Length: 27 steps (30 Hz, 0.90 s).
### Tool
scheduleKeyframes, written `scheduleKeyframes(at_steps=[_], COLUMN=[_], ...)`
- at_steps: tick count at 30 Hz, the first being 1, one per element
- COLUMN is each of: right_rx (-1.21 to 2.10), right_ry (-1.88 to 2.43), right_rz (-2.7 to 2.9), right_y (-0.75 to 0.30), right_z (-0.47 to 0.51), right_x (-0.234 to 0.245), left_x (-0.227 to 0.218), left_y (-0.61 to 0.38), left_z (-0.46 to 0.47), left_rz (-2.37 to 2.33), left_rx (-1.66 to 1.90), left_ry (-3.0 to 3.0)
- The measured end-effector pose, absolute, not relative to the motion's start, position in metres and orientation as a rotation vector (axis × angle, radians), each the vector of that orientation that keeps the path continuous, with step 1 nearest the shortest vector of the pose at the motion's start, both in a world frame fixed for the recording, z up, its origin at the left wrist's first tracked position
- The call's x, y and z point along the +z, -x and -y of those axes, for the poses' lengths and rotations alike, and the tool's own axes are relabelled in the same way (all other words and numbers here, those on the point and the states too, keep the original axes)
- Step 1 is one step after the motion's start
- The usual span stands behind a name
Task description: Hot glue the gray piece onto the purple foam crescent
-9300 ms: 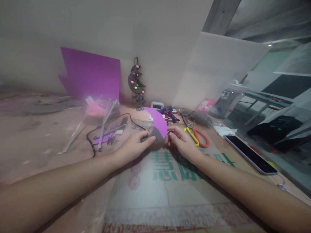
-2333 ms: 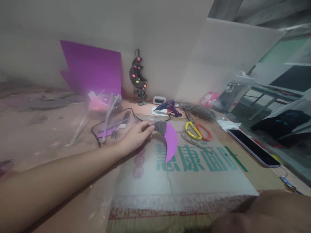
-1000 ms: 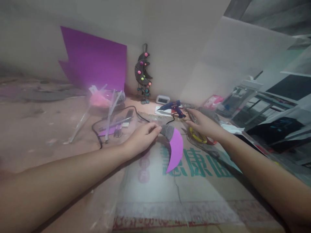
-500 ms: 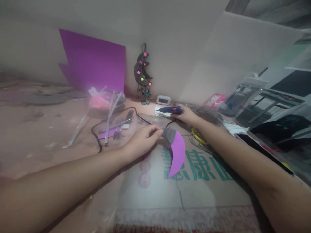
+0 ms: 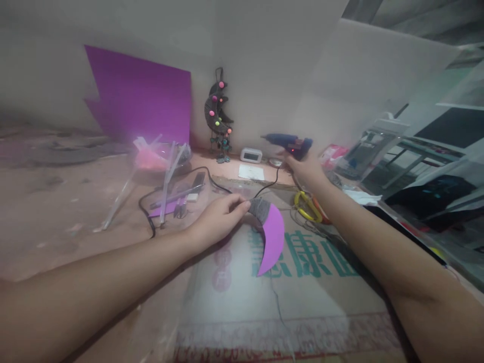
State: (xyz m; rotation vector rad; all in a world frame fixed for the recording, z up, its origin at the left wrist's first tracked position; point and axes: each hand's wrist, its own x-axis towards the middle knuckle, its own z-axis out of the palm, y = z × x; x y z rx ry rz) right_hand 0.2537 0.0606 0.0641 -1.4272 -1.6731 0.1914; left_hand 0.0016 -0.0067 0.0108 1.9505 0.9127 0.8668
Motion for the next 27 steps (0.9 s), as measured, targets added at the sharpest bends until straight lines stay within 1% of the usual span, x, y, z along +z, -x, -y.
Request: scheduleKeyframes(at_steps=[2, 5, 13, 15, 20, 27], right_rx=[0.258, 0.271, 0.425, 0.44, 0.601, 0.428], right_ry=[1.353, 1.39, 1.527, 1.498, 1.374, 1.357], right_rz=[1.607, 1.622, 1.78, 1.759, 1.823, 1.991], right_y=[-0.25, -0.25, -0.264, -0.263, -0.256, -0.253], right_z=[-0.043, -0.01, 0.073, 0.084, 0.093, 0.091], right_x=[0.075, 0.078, 0.048, 0.039, 0.024, 0.026], left_x=[0.012, 0.015, 0.017, 0.017, 0.017, 0.015], left_y=[-0.001, -0.001, -0.001, -0.001, 0.0, 0.001], left_z=[0.008, 0.009, 0.011, 0.011, 0.012, 0.011], left_rz=[-0.92, -0.95, -1.037, -1.053, -1.1, -1.085], left_rx=[0.878, 0.881, 0.914, 0.912, 0.921, 0.95], left_ry=[-1.923, -1.887, -1.891, -1.898, -1.939, -1.912])
